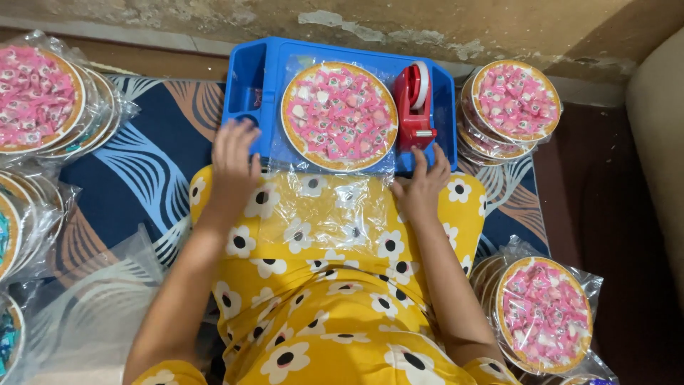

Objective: Wrapping and sealing plates of candy using plastic wrap and a tape dispenser

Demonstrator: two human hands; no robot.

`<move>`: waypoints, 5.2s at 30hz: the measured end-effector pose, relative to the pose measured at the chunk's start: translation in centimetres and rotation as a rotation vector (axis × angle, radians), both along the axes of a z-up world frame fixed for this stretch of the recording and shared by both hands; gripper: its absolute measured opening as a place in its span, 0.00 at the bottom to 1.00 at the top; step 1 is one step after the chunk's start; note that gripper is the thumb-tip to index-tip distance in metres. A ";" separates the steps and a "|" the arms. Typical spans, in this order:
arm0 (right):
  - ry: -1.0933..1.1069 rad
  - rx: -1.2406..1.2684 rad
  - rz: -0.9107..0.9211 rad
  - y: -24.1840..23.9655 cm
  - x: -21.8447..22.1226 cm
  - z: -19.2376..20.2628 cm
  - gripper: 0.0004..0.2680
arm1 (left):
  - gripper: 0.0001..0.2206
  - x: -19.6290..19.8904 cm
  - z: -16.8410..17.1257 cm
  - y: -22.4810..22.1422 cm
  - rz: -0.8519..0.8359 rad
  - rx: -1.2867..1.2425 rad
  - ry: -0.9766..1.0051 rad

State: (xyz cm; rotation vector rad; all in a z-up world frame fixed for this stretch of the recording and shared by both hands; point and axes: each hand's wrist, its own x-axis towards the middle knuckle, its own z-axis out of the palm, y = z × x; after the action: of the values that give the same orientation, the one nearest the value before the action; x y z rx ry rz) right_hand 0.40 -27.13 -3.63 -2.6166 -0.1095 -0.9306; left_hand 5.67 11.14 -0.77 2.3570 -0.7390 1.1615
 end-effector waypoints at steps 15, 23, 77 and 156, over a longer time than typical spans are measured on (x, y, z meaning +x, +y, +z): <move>-0.316 -0.028 0.387 3.2 1.3 2.5 0.06 | 0.16 3.9 -0.6 -4.6 -0.623 -0.114 -0.050; -0.227 0.635 0.493 0.6 3.3 3.6 0.13 | 0.19 2.4 6.0 -6.0 -0.687 -0.386 0.085; 0.279 0.109 0.542 5.9 44.7 7.1 0.12 | 0.23 22.9 3.3 -7.4 0.031 -0.659 0.793; 0.934 0.404 -0.158 -3.3 43.8 4.3 0.17 | 0.14 26.3 0.6 -15.2 -0.041 0.232 0.498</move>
State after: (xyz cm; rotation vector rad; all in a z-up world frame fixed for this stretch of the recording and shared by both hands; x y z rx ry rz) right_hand 44.19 -30.40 0.72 -2.4114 0.4721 0.2769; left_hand 31.94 -4.02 -0.21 2.6483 -0.7649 0.4489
